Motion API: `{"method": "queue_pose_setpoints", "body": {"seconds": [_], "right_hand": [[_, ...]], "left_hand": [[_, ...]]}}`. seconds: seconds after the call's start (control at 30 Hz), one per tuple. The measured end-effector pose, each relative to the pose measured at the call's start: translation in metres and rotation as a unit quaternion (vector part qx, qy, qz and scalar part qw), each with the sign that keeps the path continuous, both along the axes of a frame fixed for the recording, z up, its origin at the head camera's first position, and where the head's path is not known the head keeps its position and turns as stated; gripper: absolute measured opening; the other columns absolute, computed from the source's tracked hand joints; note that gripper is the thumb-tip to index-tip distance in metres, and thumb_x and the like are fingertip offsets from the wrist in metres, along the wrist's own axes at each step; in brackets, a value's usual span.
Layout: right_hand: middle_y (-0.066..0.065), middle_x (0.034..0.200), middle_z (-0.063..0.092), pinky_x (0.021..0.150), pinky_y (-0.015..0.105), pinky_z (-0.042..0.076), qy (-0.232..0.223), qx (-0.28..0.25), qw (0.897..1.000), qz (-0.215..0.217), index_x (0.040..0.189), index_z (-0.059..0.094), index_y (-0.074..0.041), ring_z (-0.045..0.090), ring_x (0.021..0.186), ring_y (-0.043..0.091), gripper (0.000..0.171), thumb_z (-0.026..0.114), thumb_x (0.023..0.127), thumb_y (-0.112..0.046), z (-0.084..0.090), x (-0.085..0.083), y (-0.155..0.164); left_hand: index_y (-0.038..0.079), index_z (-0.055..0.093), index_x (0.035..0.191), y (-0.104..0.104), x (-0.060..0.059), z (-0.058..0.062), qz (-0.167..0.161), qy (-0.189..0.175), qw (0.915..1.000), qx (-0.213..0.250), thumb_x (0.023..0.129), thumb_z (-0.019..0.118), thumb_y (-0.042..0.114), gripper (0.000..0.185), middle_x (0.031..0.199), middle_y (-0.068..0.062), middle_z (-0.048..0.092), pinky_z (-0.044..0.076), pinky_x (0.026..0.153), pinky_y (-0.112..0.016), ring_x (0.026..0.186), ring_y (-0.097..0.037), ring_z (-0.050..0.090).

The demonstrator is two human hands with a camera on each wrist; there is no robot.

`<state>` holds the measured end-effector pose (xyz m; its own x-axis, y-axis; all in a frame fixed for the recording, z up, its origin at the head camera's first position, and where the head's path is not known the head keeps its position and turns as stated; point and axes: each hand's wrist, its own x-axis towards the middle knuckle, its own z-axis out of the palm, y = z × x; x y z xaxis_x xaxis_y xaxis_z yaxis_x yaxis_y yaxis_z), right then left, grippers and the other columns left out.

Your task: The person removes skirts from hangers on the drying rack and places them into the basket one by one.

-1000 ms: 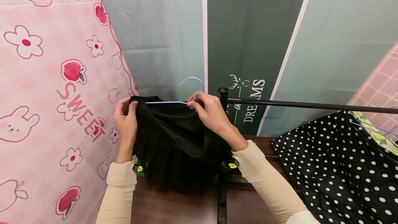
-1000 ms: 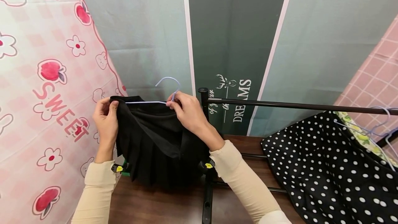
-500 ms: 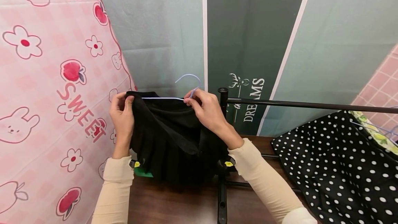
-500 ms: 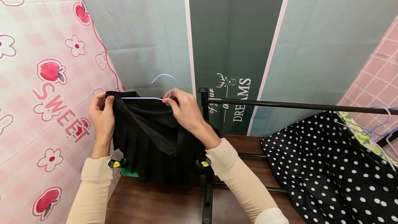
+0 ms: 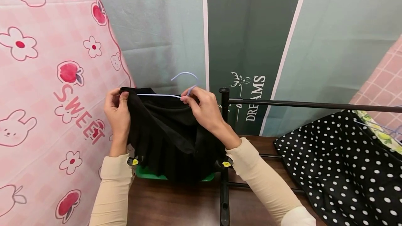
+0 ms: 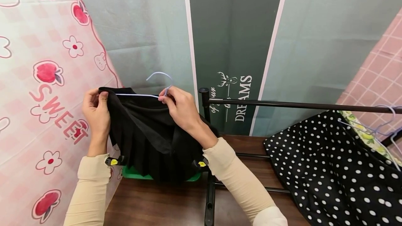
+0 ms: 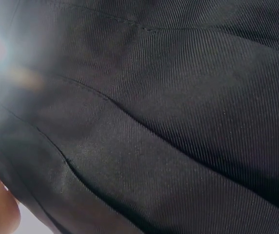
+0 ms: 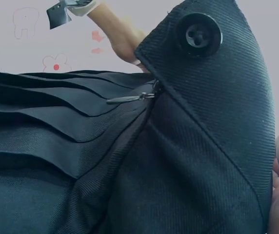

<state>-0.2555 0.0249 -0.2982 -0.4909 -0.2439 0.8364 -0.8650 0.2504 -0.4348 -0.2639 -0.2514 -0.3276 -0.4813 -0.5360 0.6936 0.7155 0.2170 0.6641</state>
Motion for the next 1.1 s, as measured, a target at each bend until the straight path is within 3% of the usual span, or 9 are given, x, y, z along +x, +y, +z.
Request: {"method": "queue_pose_setpoints", "body": {"seconds": [0.47,0.87,1.1], "right_hand": [[0.009,0.097,0.08,0.074,0.026,0.057,0.026,-0.012,1.0,0.001,0.093,0.071,-0.002,0.073,0.083,0.017,0.007,0.072,0.1,-0.001,0.001,0.001,-0.005],[0.009,0.099,0.08,0.077,0.026,0.058,-0.018,0.003,1.0,-0.006,0.089,0.069,-0.003,0.075,0.088,0.018,0.012,0.072,0.1,-0.002,-0.011,0.0,-0.003],[0.009,0.099,0.079,0.077,0.028,0.059,-0.036,0.015,0.999,-0.012,0.089,0.07,-0.004,0.075,0.09,0.019,0.012,0.071,0.101,-0.001,-0.017,-0.001,-0.001]], "left_hand": [[0.01,0.077,0.104,-0.003,0.001,0.009,0.006,0.01,0.9998,0.014,0.095,0.078,0.016,0.01,0.095,0.009,0.071,0.05,0.079,-0.02,0.081,-0.004,0.065],[-0.008,0.073,0.104,-0.005,0.0,-0.01,0.015,-0.008,0.9998,-0.006,0.097,0.075,0.004,0.013,0.093,0.012,0.068,0.049,0.076,-0.018,0.079,-0.001,0.064],[0.004,0.077,0.1,-0.012,0.0,-0.021,0.028,-0.06,0.9974,0.029,0.097,0.078,0.008,0.005,0.088,0.015,0.072,0.048,0.078,-0.019,0.08,-0.003,0.063]]}}
